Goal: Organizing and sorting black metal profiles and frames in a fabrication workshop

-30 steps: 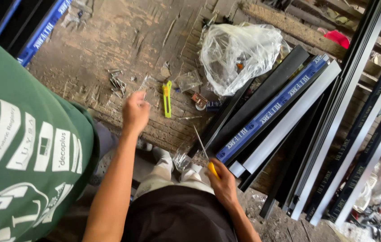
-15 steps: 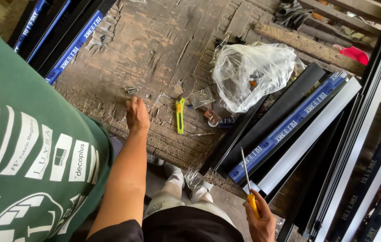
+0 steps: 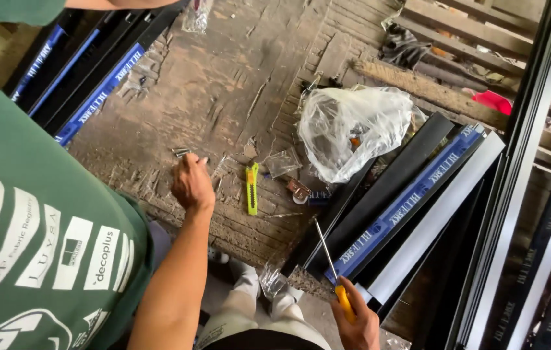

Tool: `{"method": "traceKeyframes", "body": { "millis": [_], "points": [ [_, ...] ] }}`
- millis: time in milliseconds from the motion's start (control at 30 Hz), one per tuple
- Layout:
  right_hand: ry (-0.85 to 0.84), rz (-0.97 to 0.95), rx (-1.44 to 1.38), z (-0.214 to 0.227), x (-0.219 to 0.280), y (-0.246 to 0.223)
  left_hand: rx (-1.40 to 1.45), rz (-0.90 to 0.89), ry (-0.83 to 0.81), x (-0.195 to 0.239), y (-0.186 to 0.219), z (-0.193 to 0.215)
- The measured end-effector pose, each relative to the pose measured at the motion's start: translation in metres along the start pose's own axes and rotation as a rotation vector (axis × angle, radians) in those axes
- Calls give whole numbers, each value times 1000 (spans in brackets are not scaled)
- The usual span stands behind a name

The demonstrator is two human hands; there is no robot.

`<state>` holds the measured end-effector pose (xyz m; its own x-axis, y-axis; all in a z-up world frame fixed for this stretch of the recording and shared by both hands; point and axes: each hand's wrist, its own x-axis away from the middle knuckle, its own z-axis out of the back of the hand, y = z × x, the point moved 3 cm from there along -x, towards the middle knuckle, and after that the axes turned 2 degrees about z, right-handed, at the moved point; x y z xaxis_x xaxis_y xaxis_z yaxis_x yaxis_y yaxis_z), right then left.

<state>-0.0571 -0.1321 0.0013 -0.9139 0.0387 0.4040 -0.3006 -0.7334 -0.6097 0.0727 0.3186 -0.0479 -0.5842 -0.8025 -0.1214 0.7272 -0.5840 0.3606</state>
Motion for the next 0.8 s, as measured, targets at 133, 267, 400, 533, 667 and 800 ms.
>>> {"method": "traceKeyframes", "body": {
  "millis": [133, 267, 400, 533, 667, 800],
  "points": [
    [-22, -129, -120, 8, 11, -17, 206, -162, -146, 31, 32, -4],
    [-70, -114, -159, 5, 14, -17, 492, -256, -472, 72, 88, -17],
    [-59, -128, -167, 3, 19, -15, 500, -415, -762, 99, 137, -33],
    [-28, -136, -232, -1, 20, -6, -124, -794, -721, 118, 142, -69],
    [-73, -254, -544, -2, 19, -2, -274, -812, -451, 114, 134, -74],
    [-162, -77, -852, -2, 7, 0, -162, -610, -581, 112, 119, -75]
  ]
}}
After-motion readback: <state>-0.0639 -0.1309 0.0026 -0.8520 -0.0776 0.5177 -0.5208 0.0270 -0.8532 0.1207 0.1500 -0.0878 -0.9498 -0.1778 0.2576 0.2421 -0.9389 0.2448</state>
